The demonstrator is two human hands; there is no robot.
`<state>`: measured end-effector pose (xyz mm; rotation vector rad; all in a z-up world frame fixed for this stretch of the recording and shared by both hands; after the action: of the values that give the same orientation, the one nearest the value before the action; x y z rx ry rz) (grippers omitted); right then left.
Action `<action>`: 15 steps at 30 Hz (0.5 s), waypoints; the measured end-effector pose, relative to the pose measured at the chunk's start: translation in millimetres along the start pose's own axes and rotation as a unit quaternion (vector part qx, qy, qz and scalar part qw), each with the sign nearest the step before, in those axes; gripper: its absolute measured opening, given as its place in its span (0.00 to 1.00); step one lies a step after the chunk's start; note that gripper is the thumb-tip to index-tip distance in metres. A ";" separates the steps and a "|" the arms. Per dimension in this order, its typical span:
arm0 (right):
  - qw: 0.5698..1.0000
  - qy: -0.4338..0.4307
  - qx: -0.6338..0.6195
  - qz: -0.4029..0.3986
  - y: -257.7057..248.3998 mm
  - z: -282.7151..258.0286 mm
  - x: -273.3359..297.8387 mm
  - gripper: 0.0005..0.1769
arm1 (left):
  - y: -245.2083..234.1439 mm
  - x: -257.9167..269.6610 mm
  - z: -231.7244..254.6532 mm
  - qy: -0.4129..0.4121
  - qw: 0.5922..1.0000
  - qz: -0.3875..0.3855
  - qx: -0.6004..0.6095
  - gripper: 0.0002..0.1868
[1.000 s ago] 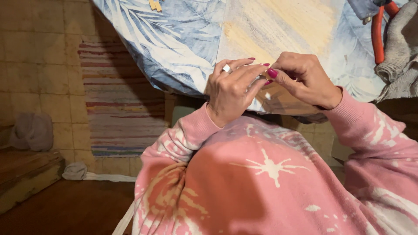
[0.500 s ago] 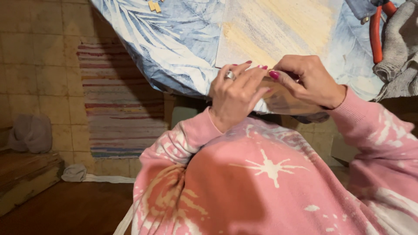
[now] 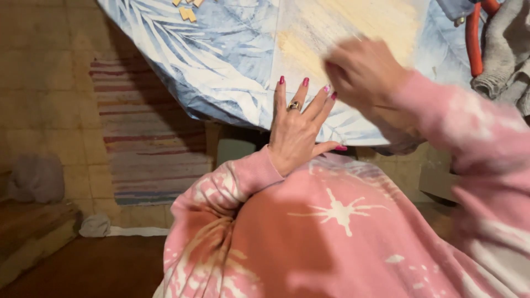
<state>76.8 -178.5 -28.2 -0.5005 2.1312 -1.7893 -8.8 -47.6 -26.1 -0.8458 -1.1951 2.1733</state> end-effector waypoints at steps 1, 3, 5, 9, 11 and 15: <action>0.998 -0.046 -0.013 0.027 0.6 -7.4 -26.3 0.05 | 2.1 1.6 0.5 -0.002 1.000 -0.008 -0.002 0.52; 0.993 -0.097 -0.025 0.056 2.8 -13.2 -58.1 0.05 | 3.8 2.6 0.8 -0.006 1.000 -0.013 -0.006 0.52; 0.991 -0.114 -0.013 0.067 4.4 -12.3 -68.8 0.07 | 2.2 1.6 -0.5 -0.009 1.000 -0.008 -0.002 0.53; 0.998 -0.065 -0.004 -0.007 -14.3 -9.5 2.7 0.07 | 1.5 1.7 -1.4 -0.008 1.000 0.004 0.004 0.54; 1.000 -0.017 -0.002 -0.013 -21.9 -2.1 58.6 0.06 | 1.0 4.3 -2.8 -0.006 0.999 0.020 0.033 0.56; 1.000 0.020 -0.010 -0.008 -17.7 -1.0 62.3 0.05 | 6.7 4.8 -0.5 0.011 1.000 -0.005 0.019 0.58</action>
<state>22.1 -208.8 -11.4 -0.4921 2.1800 -1.8033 -12.7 -47.2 -33.4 -0.8437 -1.1402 2.1669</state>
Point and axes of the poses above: each hand's wrist, its own x-axis away from the middle knuckle, its own y-axis out of the palm, z = x × y, the point moved 8 cm from there along -x, towards the middle knuckle, and after that the axes turned 4 degrees about x, right-handed, at the moved point
